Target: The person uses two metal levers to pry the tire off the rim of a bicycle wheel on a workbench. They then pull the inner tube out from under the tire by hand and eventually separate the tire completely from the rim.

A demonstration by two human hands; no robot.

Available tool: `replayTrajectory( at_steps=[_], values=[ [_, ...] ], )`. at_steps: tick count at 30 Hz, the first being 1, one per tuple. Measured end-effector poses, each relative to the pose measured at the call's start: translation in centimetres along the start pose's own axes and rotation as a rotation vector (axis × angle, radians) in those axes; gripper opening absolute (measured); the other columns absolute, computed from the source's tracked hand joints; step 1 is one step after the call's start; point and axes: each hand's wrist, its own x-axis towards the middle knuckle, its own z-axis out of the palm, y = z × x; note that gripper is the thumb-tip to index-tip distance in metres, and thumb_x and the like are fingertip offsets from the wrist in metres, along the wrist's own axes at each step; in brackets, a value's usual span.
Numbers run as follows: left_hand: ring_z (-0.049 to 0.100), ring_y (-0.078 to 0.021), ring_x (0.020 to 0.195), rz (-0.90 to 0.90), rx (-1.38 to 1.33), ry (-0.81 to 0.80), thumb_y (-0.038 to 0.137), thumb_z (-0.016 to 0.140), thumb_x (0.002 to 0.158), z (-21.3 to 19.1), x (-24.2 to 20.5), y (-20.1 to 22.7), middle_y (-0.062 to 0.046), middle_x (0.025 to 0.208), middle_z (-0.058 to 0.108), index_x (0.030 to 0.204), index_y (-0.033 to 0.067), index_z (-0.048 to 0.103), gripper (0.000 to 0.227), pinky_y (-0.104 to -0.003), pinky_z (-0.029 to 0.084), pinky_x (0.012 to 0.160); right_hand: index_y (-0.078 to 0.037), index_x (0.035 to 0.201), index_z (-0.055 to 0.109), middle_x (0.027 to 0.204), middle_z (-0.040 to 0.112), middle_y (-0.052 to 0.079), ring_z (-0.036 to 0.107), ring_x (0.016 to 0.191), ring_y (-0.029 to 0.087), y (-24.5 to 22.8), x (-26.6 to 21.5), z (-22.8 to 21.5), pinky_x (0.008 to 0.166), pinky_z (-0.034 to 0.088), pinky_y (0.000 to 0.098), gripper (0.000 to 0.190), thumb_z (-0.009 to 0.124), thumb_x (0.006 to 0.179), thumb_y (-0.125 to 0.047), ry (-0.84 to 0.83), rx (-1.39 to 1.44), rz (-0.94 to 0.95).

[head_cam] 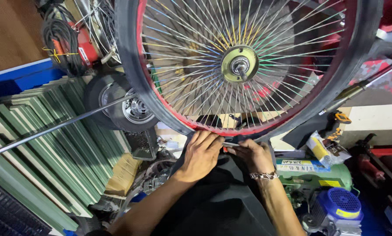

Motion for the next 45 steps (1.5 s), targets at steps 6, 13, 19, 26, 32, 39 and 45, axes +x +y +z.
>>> replayTrajectory(
  at_steps=[6, 13, 19, 26, 32, 39, 45],
  values=[
    [0.060, -0.0331, 0.112, -0.062, -0.022, -0.127, 0.009, 0.072, 0.080, -2.6, 1.3, 1.6, -0.013, 0.114, 0.066, 0.112, 0.0027, 0.073, 0.032, -0.047, 0.046, 0.102, 0.013, 0.101, 0.063, 0.099, 0.072, 0.027, 0.073, 0.094, 0.044, -0.1, -2.0, 0.8, 0.092, 0.059, 0.0576, 0.024, 0.059, 0.082, -0.001, -0.014, 0.013, -0.006],
    [0.067, -0.0356, 0.078, -0.232, 0.004, -0.471, 0.012, 0.066, 0.087, -2.6, 3.7, 1.5, -0.015, 0.112, 0.067, 0.118, 0.0082, 0.075, 0.033, -0.047, 0.055, 0.068, 0.016, 0.101, 0.058, 0.099, 0.070, 0.027, 0.074, 0.095, 0.044, 1.5, -0.2, -0.9, 0.094, 0.059, 0.0582, 0.024, 0.062, 0.086, -0.002, -0.092, 0.098, -0.001],
    [0.074, -0.0298, 0.080, 0.018, -0.076, -0.694, 0.015, 0.067, 0.082, 3.1, 8.8, -1.2, -0.013, 0.092, 0.077, 0.097, 0.0101, 0.081, 0.021, -0.043, 0.059, 0.068, 0.014, 0.116, 0.056, 0.109, 0.068, 0.026, 0.068, 0.109, 0.044, 0.6, -2.2, 0.7, 0.098, 0.056, 0.0554, 0.036, 0.062, 0.087, -0.005, -0.150, 0.026, 0.023],
    [0.076, -0.0296, 0.075, 0.081, -0.009, -1.038, 0.022, 0.076, 0.074, 1.7, 11.8, -0.8, -0.014, 0.081, 0.076, 0.092, 0.0092, 0.082, 0.023, -0.043, 0.058, 0.066, 0.010, 0.128, 0.047, 0.126, 0.058, 0.016, 0.058, 0.135, 0.040, 0.6, -2.0, -0.8, 0.103, 0.057, 0.0491, 0.059, 0.053, 0.070, 0.012, -0.579, -0.115, -0.057],
    [0.072, -0.0355, 0.079, 0.380, -0.041, -1.062, 0.023, 0.078, 0.069, 2.3, 13.5, -0.9, -0.015, 0.083, 0.075, 0.093, 0.0143, 0.081, 0.026, -0.049, 0.055, 0.067, 0.001, 0.135, 0.043, 0.136, 0.057, 0.018, 0.061, 0.132, 0.033, 0.5, -1.8, -1.2, 0.087, 0.056, 0.0372, 0.068, 0.058, 0.070, 0.016, -0.573, -0.223, -0.092],
    [0.070, -0.0392, 0.078, 0.434, 0.043, -0.851, 0.016, 0.070, 0.068, -0.1, 11.0, -2.5, -0.018, 0.078, 0.071, 0.086, 0.0062, 0.073, 0.021, -0.053, 0.053, 0.069, -0.008, 0.132, 0.058, 0.134, 0.063, 0.009, 0.062, 0.123, 0.030, -5.7, -12.2, 4.6, 0.101, 0.052, 0.0417, 0.048, 0.072, 0.091, -0.028, 0.215, -1.643, -0.413],
    [0.069, -0.0394, 0.083, 0.197, -0.013, -0.765, 0.023, 0.072, 0.074, -1.1, 11.6, -1.6, -0.017, 0.084, 0.071, 0.088, 0.0041, 0.069, 0.024, -0.051, 0.054, 0.076, -0.005, 0.125, 0.066, 0.136, 0.057, 0.013, 0.048, 0.132, 0.030, -7.2, -10.4, 6.5, 0.108, 0.033, 0.0520, 0.047, 0.059, 0.080, -0.016, 0.055, -2.112, -1.359]
  ],
)
